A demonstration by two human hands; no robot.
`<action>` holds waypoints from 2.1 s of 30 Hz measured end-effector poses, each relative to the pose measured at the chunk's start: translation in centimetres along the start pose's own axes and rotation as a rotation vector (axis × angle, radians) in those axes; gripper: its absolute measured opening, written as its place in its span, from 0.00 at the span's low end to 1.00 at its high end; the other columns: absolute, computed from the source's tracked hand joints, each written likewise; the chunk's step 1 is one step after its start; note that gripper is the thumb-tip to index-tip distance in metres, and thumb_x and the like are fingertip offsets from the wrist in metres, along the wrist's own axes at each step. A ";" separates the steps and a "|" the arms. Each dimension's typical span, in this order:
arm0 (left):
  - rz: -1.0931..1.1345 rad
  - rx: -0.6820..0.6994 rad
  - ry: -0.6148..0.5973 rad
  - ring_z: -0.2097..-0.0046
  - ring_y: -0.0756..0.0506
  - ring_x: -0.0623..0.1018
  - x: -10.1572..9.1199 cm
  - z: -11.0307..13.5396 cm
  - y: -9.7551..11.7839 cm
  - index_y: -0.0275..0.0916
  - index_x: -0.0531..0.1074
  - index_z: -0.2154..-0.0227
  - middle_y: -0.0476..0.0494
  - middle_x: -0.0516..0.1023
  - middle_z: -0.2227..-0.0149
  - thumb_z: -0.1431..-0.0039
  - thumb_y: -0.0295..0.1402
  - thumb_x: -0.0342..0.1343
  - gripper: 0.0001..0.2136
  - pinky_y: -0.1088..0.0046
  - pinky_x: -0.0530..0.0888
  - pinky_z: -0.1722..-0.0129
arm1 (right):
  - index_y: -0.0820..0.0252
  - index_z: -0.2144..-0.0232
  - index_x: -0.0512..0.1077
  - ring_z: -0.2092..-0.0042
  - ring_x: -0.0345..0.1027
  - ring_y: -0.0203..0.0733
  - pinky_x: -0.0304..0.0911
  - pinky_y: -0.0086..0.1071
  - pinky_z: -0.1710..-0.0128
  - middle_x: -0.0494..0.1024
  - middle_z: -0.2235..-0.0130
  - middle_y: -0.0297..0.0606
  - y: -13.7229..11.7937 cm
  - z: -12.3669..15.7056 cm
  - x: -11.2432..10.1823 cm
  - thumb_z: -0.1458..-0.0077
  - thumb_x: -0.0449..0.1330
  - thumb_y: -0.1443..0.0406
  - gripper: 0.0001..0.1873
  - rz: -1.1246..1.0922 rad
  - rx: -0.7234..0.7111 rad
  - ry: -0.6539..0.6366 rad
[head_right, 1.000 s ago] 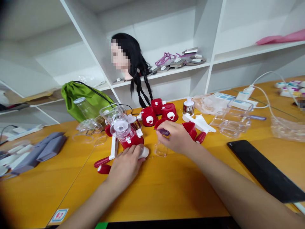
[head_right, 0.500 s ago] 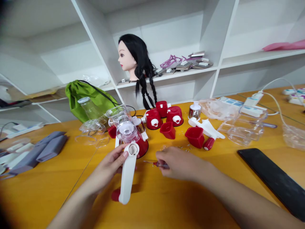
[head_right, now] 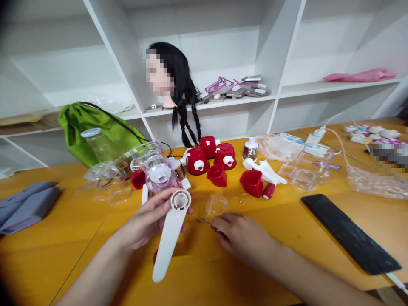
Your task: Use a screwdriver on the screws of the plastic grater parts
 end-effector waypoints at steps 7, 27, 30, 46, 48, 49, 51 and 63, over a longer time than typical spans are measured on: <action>0.127 0.068 -0.125 0.55 0.38 0.81 0.2 -0.4 0.6 0.39 0.74 0.47 0.37 0.77 0.55 0.37 0.36 0.60 0.17 0.64 0.83 0.67 | 0.54 0.48 0.73 0.59 0.75 0.43 0.69 0.38 0.57 0.73 0.53 0.44 1.7 0.7 -1.1 0.34 0.49 0.71 0.19 0.007 0.042 0.176; 0.151 0.035 -0.258 0.69 0.44 0.82 -1.5 0.4 -0.5 0.34 0.70 0.44 0.34 0.82 0.61 0.37 0.41 0.58 0.22 0.73 0.79 0.72 | 0.53 0.49 0.76 0.63 0.79 0.45 0.62 0.30 0.70 0.77 0.54 0.44 0.8 -6.6 -1.5 0.31 0.52 0.58 0.16 0.475 0.214 0.083; 0.148 0.043 -0.220 0.68 0.44 0.82 -1.7 0.1 -0.7 0.34 0.70 0.44 0.33 0.82 0.60 0.37 0.41 0.59 0.22 0.71 0.80 0.71 | 0.52 0.42 0.71 0.62 0.79 0.45 0.62 0.31 0.70 0.78 0.53 0.45 1.1 -6.0 -1.7 0.30 0.51 0.61 0.19 0.458 0.232 0.097; 0.150 0.053 -0.165 0.70 0.44 0.81 -2.1 -0.1 -1.2 0.36 0.71 0.49 0.36 0.81 0.63 0.36 0.42 0.56 0.18 0.73 0.77 0.73 | 0.55 0.53 0.72 0.68 0.78 0.44 0.52 0.32 0.75 0.82 0.64 0.39 -4.1 0.8 2.8 0.36 0.51 0.67 0.13 0.219 0.260 0.074; 0.152 0.050 -0.158 0.69 0.44 0.81 -2.1 -0.2 -1.2 0.36 0.71 0.49 0.36 0.81 0.62 0.36 0.42 0.56 0.18 0.73 0.77 0.73 | 0.54 0.53 0.72 0.69 0.77 0.43 0.49 0.32 0.76 0.81 0.65 0.38 -3.1 1.1 2.6 0.36 0.52 0.67 0.13 0.269 0.298 0.100; 0.156 0.046 -0.154 0.68 0.44 0.81 -2.1 -0.2 -1.2 0.36 0.71 0.49 0.36 0.81 0.62 0.36 0.41 0.57 0.18 0.72 0.78 0.72 | 0.54 0.53 0.72 0.70 0.77 0.43 0.48 0.32 0.76 0.81 0.65 0.37 -2.6 1.4 2.4 0.36 0.52 0.66 0.12 0.286 0.313 0.112; 0.161 0.041 -0.153 0.68 0.44 0.81 -2.0 -0.2 -1.1 0.35 0.71 0.49 0.36 0.81 0.62 0.36 0.41 0.57 0.18 0.73 0.78 0.72 | 0.54 0.54 0.72 0.71 0.77 0.43 0.46 0.33 0.77 0.81 0.66 0.36 -1.7 1.8 2.0 0.35 0.51 0.65 0.12 0.309 0.337 0.122; 0.158 0.018 -0.162 0.69 0.45 0.81 -2.0 -0.5 -2.0 0.36 0.72 0.51 0.36 0.82 0.62 0.35 0.40 0.56 0.15 0.74 0.77 0.73 | 0.53 0.52 0.71 0.67 0.80 0.49 0.45 0.33 0.76 0.83 0.65 0.38 3.4 3.2 -0.7 0.31 0.48 0.62 0.14 0.394 0.457 0.115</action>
Point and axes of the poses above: each hand's wrist, its own z-axis away from the middle knuckle, its own x-axis out of the palm, y = z × x, the point moved 4 cm from there along -z, towards the middle knuckle
